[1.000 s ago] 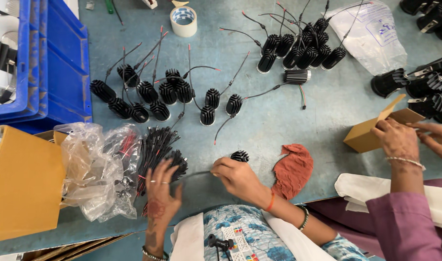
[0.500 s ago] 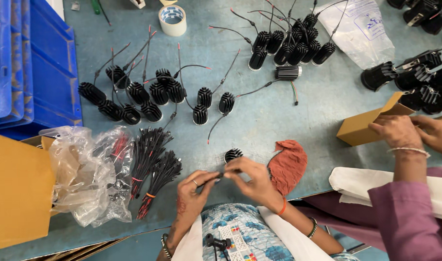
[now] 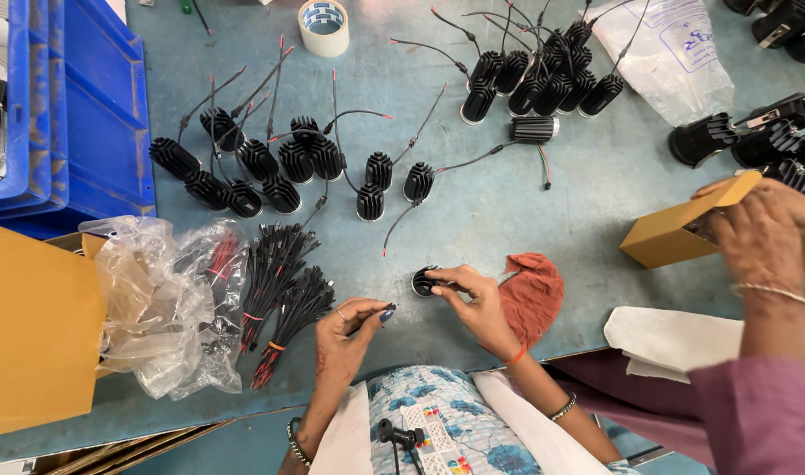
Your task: The person inserts black wires into cylindrical heat sink components on a workbench, then places the assembled units into a cardboard box. The person repeats this process for multiple units while another worker performs a similar task nearby.
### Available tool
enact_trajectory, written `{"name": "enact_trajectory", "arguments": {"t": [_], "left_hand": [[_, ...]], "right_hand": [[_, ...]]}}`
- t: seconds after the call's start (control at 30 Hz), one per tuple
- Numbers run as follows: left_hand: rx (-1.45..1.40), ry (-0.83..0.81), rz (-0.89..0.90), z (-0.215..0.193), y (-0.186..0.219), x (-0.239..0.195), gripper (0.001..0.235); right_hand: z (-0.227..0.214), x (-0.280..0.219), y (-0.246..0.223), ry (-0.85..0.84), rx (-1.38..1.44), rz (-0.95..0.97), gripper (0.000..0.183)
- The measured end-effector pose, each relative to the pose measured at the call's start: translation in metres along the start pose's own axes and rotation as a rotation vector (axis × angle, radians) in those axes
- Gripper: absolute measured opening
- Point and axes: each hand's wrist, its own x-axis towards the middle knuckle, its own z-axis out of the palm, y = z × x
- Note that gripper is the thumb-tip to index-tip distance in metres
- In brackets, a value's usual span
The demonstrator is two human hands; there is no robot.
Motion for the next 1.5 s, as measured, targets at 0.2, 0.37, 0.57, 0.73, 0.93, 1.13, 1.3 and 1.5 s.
{"name": "enact_trajectory", "arguments": {"t": [0.2, 0.37, 0.57, 0.73, 0.93, 1.13, 1.3, 1.5], "left_hand": [[-0.003, 0.015, -0.036, 0.003, -0.003, 0.003, 0.018], [0.038, -0.015, 0.03, 0.008, 0.002, 0.007, 0.022], [0.242, -0.019, 0.084, 0.013, 0.011, 0.011, 0.018], [0.332, -0.014, 0.189, 0.012, 0.009, 0.013, 0.022], [0.422, -0.027, 0.226, 0.008, 0.008, 0.013, 0.023], [0.525, -0.058, 0.264, 0.006, 0.015, 0.012, 0.022], [0.587, -0.063, 0.252, 0.004, 0.022, 0.012, 0.021], [0.647, -0.071, 0.285, 0.003, 0.026, 0.01, 0.02]], "right_hand": [[-0.01, 0.004, 0.012, -0.093, -0.083, -0.153, 0.031], [-0.012, 0.008, 0.033, -0.084, -0.116, -0.263, 0.032], [0.0, 0.016, 0.062, -0.017, 0.051, -0.109, 0.022], [0.013, 0.006, 0.063, -0.044, 0.021, -0.199, 0.02], [0.019, 0.001, 0.044, -0.048, -0.084, -0.298, 0.02], [0.019, 0.003, 0.029, -0.083, -0.129, -0.349, 0.02], [0.019, 0.003, 0.02, -0.11, -0.166, -0.365, 0.019], [0.019, 0.004, 0.013, -0.157, -0.256, -0.407, 0.017]]}}
